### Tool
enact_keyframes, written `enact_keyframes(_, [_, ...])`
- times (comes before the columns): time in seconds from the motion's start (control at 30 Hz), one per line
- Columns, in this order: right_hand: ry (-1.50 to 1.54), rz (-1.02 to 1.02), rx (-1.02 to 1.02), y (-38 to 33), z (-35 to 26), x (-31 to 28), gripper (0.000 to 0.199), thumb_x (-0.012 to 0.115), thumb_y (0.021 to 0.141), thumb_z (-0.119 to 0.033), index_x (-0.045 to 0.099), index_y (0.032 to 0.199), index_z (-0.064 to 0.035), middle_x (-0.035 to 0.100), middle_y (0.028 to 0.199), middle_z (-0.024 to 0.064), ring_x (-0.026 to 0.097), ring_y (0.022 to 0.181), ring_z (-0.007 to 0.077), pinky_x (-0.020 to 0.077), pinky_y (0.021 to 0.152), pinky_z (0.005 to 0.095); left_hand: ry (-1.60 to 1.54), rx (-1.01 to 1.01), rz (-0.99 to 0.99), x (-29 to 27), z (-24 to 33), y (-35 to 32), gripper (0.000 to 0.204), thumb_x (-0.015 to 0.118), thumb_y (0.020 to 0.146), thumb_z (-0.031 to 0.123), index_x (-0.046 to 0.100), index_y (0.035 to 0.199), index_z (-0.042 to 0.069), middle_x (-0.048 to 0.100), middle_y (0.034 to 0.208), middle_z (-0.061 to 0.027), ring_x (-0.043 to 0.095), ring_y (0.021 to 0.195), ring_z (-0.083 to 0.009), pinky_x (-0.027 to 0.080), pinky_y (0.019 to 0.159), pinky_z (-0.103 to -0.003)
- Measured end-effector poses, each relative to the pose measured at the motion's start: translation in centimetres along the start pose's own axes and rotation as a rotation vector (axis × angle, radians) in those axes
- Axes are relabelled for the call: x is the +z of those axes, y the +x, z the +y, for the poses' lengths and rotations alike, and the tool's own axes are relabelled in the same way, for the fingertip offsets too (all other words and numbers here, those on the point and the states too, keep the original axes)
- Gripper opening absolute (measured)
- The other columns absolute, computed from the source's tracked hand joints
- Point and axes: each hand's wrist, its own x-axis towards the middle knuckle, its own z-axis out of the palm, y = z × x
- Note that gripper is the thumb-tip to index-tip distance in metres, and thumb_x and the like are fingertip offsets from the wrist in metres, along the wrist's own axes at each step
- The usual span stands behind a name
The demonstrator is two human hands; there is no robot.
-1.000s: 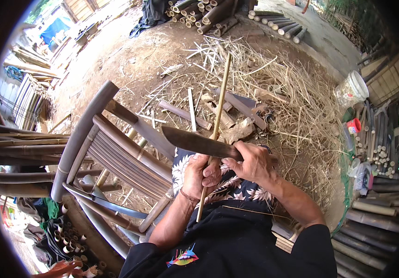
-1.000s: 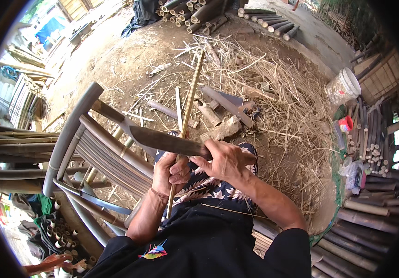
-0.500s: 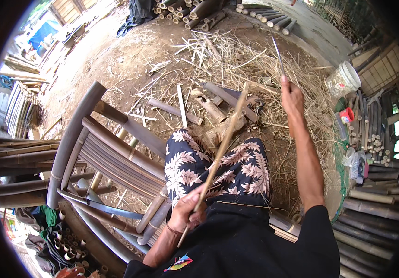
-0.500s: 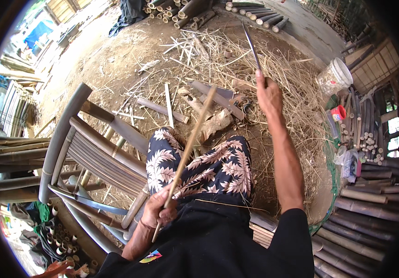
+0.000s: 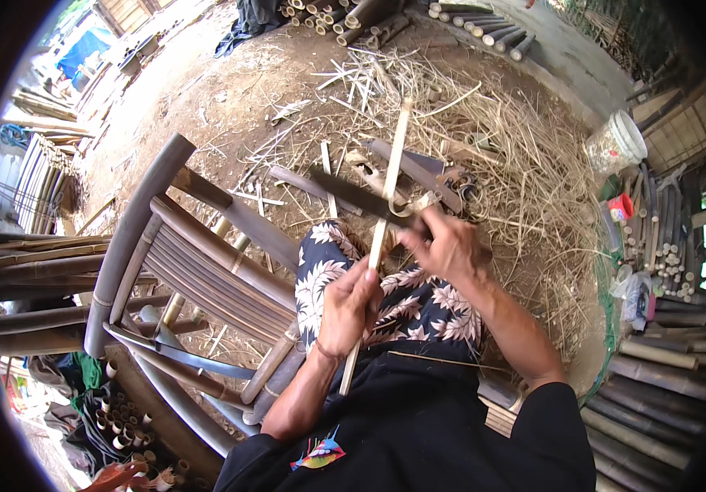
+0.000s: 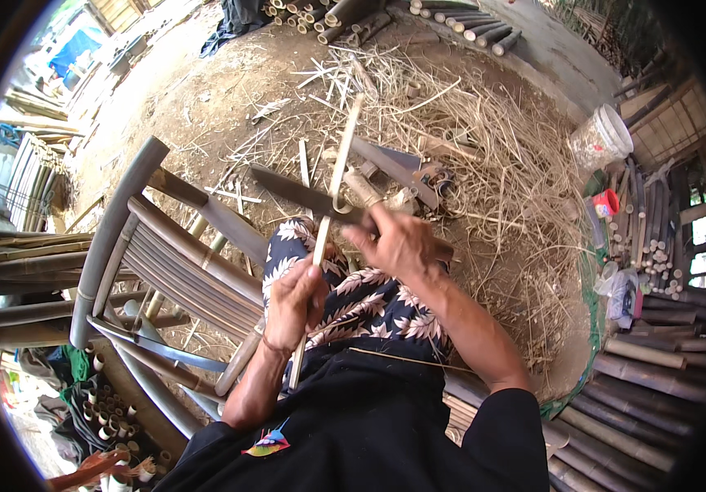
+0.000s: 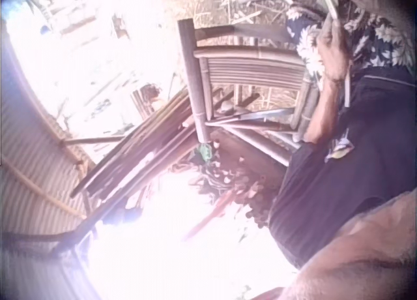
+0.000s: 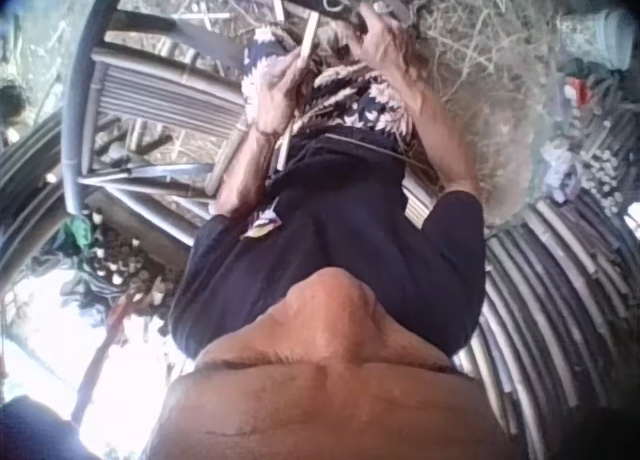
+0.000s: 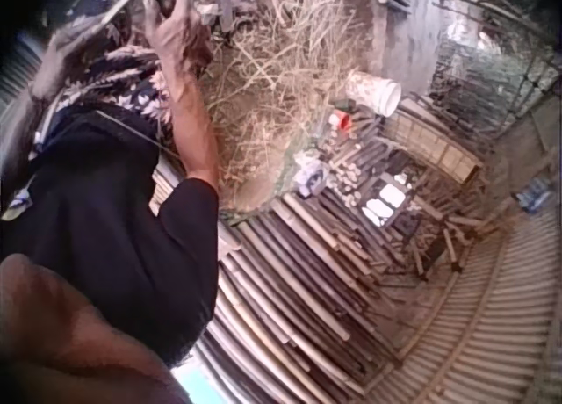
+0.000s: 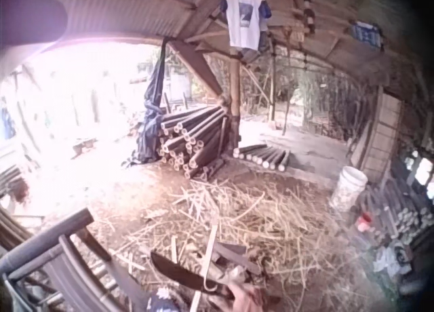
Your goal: The person shaves thin strips of bamboo using a knife while seated on the ground, then places them into the framework of a bamboo chair.
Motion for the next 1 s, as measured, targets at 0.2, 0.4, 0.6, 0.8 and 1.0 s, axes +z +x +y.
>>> enact_keyframes(0.2, [-0.167,-0.104,0.226,3.6,7.3,-1.9,0.068,0.037,0.093,-0.067,0.064,0.099,-0.0043,0.053,0.056,0.0012,0.044,0.041,0.0105,0.0357,0.035,0.0296,0.022,-0.108,-0.041,-0.6,-0.8,-3.0,0.042,0.049,0.101,0.031,0.052,0.134,0.004,0.046,0.06,0.0023,0.038,0.039,-0.0043,0.028,0.035,-0.018])
enact_keyframes(0.4, [0.086,-0.215,0.146,2.8,2.2,0.1,0.065,0.042,0.093,-0.063,0.064,0.098,-0.0022,0.057,0.057,0.005,0.056,0.045,0.0186,0.0448,0.04,0.0358,0.044,-0.116,-0.017,-2.5,-0.3,-3.3,0.042,0.051,0.101,0.03,0.053,0.134,0.005,0.045,0.058,0.0023,0.039,0.039,-0.0044,0.03,0.035,-0.019])
enact_keyframes(0.6, [0.312,0.048,1.034,6.5,11.1,-0.8,0.06,0.037,0.094,-0.067,0.048,0.063,-0.0163,0.038,0.045,-0.0054,0.039,0.037,0.0072,0.0317,0.035,0.0264,0.088,-0.179,-0.036,-3.3,-1.4,-5.7,0.04,0.05,0.101,0.026,0.052,0.136,0.008,0.047,0.059,0.0016,0.04,0.04,-0.0046,0.031,0.035,-0.019])
enact_keyframes(0.8, [0.617,-0.204,0.761,2.5,9.4,-0.7,0.055,0.044,0.097,-0.057,0.051,0.067,-0.0106,0.041,0.047,-0.0035,0.041,0.036,0.0095,0.0336,0.034,0.0259,-0.358,0.015,0.186,-13.1,1.8,-7.2,0.048,0.051,0.097,0.01,0.033,0.141,0.01,0.066,0.101,-0.0216,0.067,0.059,-0.0253,0.057,0.05,-0.03])
enact_keyframes(1.0, [0.546,-0.351,0.915,-4.7,9.8,2.8,0.063,0.041,0.097,-0.057,0.052,0.068,-0.0027,0.043,0.044,0.0025,0.045,0.035,0.0144,0.0372,0.035,0.0282,-0.683,0.74,0.341,-22.5,12.0,-14.1,0.053,0.046,0.093,0.024,0.041,0.132,-0.011,0.057,0.123,-0.0295,0.063,0.109,-0.0325,0.056,0.09,-0.036])
